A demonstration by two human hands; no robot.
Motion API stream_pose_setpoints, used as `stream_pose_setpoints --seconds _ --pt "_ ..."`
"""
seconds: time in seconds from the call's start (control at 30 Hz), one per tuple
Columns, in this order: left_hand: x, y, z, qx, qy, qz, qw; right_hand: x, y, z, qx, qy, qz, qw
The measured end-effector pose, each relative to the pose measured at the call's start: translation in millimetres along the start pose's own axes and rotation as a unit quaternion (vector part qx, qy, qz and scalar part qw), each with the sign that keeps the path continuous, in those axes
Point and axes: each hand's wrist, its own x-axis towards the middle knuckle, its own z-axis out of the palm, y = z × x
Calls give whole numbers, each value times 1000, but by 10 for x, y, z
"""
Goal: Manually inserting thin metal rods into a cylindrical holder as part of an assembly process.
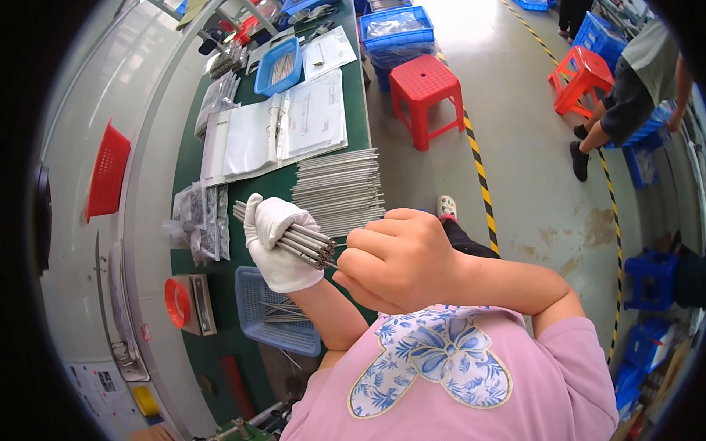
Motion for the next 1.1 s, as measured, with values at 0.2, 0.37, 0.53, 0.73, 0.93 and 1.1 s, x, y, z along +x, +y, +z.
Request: stream_pose_setpoints --seconds 0.2,0.37,0.53,0.73,0.93,1.1 --pt "18 -22 -28 15 -16 -15 1000 6 5 40 4 -22 11 1000" --pt "4 -11 -1 30 -22 -5 999 11 22 79 11 -10 5 1000" --pt "-16 -28 22 33 -21 2 999 11 24 49 12 -13 -10 1000" --pt "-25 -30 4 40 -32 5 999 -22 43 64 21 -4 -5 1000" --pt "-64 37 -168 -7 19 8 1000 -11 17 47 -9 -68 10 998" --pt "-231 240 -815 -81 127 19 988 -42 2 198 -27 -182 1 983"
